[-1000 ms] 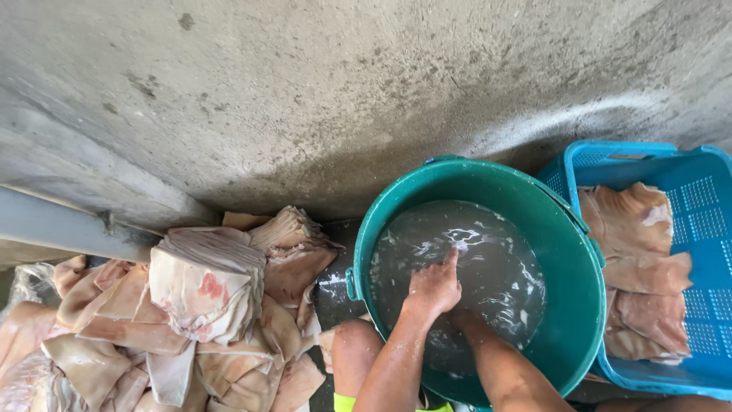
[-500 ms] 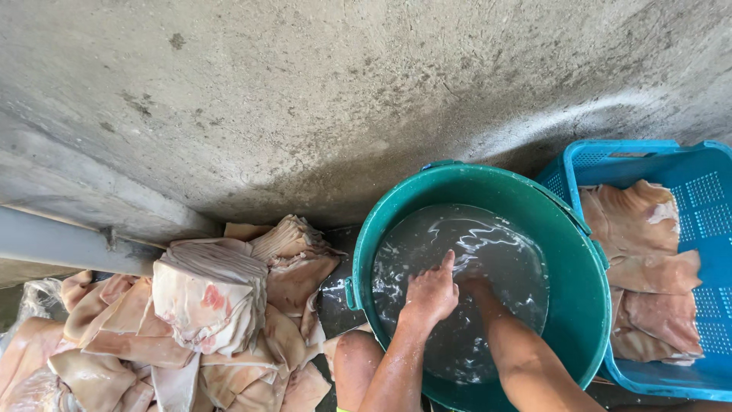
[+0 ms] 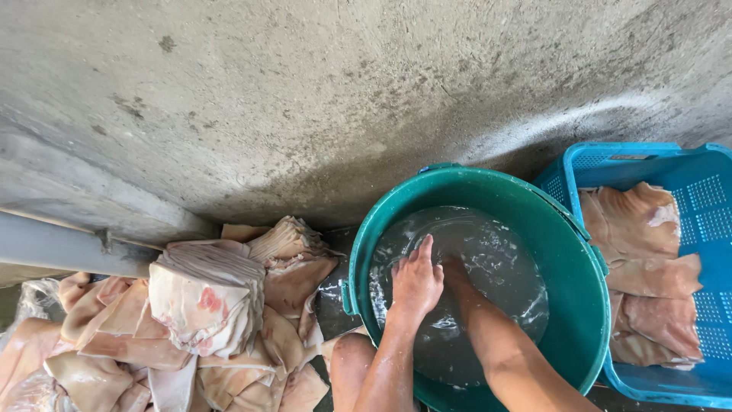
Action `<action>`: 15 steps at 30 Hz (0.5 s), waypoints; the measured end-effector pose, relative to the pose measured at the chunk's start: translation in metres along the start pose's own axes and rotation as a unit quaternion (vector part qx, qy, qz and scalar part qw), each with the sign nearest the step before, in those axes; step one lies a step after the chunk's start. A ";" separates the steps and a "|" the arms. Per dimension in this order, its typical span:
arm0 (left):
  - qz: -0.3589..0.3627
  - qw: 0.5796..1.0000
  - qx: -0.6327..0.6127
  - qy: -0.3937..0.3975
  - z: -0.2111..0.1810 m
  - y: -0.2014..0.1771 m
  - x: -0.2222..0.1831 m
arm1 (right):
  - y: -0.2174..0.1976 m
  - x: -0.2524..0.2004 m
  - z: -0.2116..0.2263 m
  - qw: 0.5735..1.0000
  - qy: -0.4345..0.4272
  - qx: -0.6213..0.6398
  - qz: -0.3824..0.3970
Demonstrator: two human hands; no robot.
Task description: The person repeatedly washes flat, pale animal product pieces by hand in a green bucket of water, then places them into a blue basket. The person handles each piece individually, rinsing and wringing it before stacking it in the basket.
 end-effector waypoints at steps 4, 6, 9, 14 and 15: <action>-0.015 1.000 -0.012 0.000 -0.002 -0.012 -0.007 | -0.005 0.004 0.017 0.958 -0.036 -0.137 -0.247; -0.010 1.000 -0.014 -0.020 0.000 -0.018 -0.008 | -0.009 0.016 0.014 0.942 -0.023 -0.199 -0.271; -0.023 0.999 -0.021 -0.009 0.001 -0.021 -0.009 | -0.015 0.042 -0.031 0.996 0.058 -0.033 -0.051; -0.016 0.999 -0.032 -0.004 -0.004 -0.021 0.000 | -0.010 0.062 -0.061 0.996 0.044 -0.062 0.053; -0.017 0.999 -0.032 -0.003 -0.003 -0.022 0.001 | -0.005 0.063 -0.062 0.995 0.044 -0.066 0.058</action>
Point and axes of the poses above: each hand's wrist, its own x-axis towards the middle knuckle, its own y-axis out of the palm, z = x × y, the point moved 3 cm from there along x, towards the middle knuckle, and after that the axes turned 15 degrees about -x, right-handed, at the moved point
